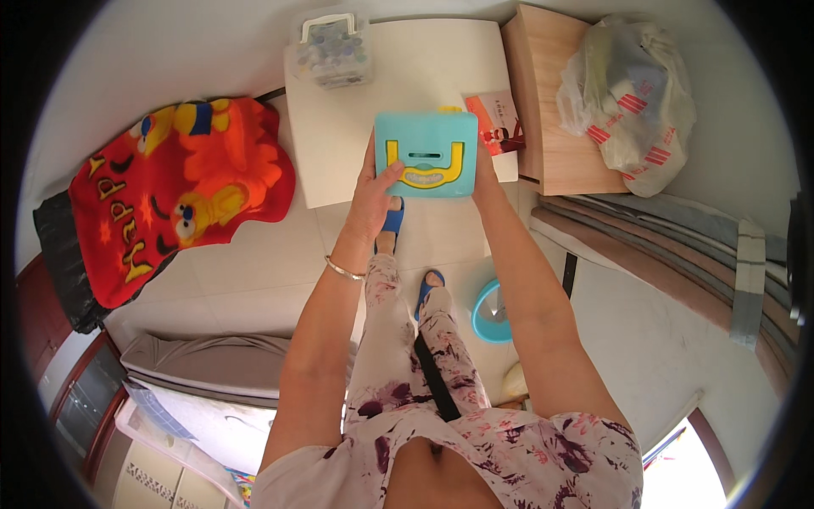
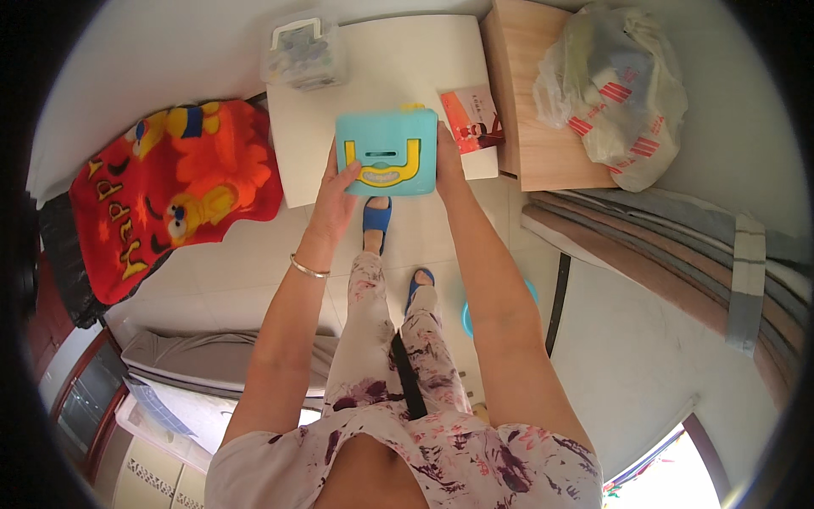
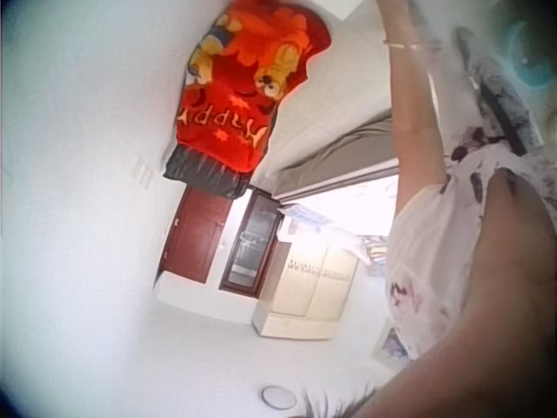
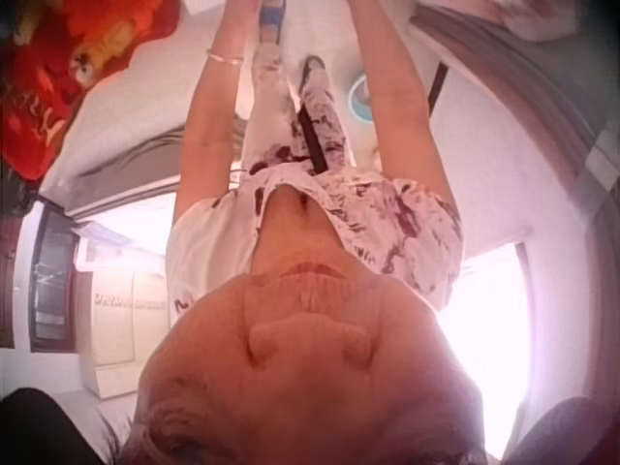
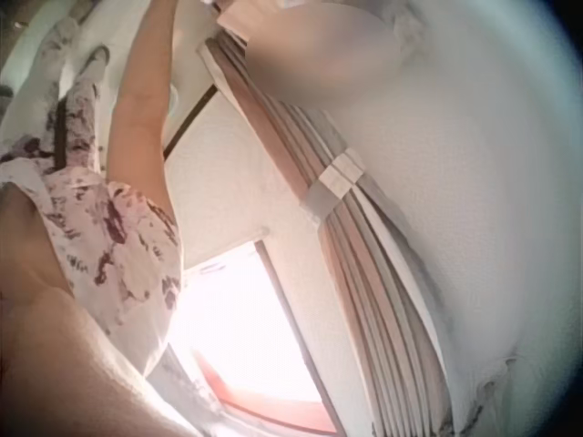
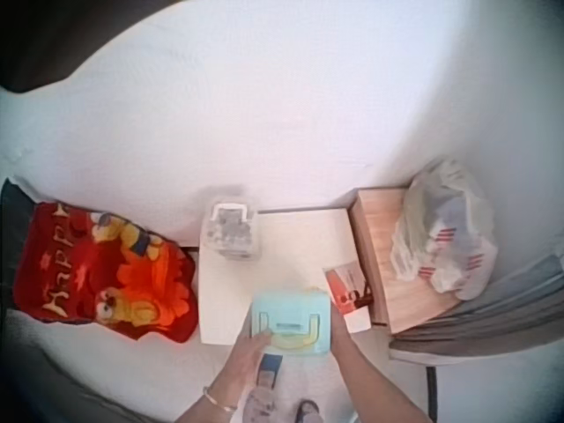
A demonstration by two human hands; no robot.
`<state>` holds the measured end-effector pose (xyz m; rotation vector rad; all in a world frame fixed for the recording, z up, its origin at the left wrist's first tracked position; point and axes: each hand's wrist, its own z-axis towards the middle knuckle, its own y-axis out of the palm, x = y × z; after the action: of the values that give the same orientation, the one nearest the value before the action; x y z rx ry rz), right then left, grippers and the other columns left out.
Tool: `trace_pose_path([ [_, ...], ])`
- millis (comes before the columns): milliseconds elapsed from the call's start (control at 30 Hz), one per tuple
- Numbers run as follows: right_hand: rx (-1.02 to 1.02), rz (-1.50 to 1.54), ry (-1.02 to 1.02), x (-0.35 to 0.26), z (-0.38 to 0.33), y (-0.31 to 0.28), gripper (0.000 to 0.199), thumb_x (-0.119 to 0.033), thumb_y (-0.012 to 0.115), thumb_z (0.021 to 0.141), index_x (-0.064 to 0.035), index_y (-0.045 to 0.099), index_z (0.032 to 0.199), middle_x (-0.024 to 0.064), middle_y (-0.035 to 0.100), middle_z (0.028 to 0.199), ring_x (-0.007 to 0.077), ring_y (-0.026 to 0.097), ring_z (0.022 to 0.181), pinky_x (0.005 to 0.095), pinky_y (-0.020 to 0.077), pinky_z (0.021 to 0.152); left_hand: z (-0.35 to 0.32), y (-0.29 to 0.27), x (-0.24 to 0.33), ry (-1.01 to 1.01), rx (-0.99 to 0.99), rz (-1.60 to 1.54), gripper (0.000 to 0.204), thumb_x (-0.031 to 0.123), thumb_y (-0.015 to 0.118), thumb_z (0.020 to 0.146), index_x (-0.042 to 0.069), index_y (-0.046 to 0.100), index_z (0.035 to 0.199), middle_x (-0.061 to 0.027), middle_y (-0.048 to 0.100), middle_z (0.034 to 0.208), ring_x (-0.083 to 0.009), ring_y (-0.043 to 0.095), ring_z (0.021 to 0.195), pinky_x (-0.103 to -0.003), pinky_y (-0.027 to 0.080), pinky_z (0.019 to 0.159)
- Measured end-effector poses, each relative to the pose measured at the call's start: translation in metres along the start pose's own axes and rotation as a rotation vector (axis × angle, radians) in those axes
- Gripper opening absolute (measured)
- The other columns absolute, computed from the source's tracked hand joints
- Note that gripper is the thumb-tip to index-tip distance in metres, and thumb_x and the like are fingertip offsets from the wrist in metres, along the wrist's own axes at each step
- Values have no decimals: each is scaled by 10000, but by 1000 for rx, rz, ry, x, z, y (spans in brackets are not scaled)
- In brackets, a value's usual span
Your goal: The person wipes a small turquoise and white box with a cloth, then wipes a white wall section. The person rinses the cloth in a blue basin and continues wiping the wall.
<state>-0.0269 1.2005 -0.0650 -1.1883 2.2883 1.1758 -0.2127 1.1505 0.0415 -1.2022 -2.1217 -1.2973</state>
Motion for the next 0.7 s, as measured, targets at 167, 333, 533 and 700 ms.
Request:
trace_pose_path([
  [167, 58, -36, -51, -10, 16, 18, 322, -324, 442, 964, -67, 562, 1115, 37, 612, 1033, 128, 576, 913, 276, 474, 814, 40, -7, -3, 48, -14, -15, 759, 103, 625, 851, 126, 203, 1481, -48, 392, 1422, -176, 368, 1299, -313, 282, 1088],
  [333, 137, -74, -61, -22, 26, 22, 360, -344, 450, 958, -66, 560, 1159, 35, 606, 1052, 127, 574, 951, 266, 476, 821, 61, -4, 3, 44, -20, -70, 751, 69, 622, 848, 105, 212, 1476, -51, 395, 1419, -168, 375, 1293, -311, 285, 1089],
  [533, 233, -3, 34, -42, 5, 44, 438, -400, 374, 981, -72, 488, 1249, 56, 548, 1189, 189, 539, 1076, 374, 460, 886, 88, 6, 14, 60, -18, -9, 749, 73, 636, 843, 62, 220, 1466, -67, 397, 1415, -172, 381, 1286, -311, 288, 1088],
  [700, 112, 49, -46, -62, 23, 59, 464, -417, 335, 993, -81, 410, 1305, 64, 469, 1302, 233, 472, 1175, 486, 398, 961, 113, 18, 19, 149, -16, -22, 718, 110, 651, 849, 20, 252, 1439, -87, 433, 1366, -164, 415, 1234, -294, 316, 1053],
])
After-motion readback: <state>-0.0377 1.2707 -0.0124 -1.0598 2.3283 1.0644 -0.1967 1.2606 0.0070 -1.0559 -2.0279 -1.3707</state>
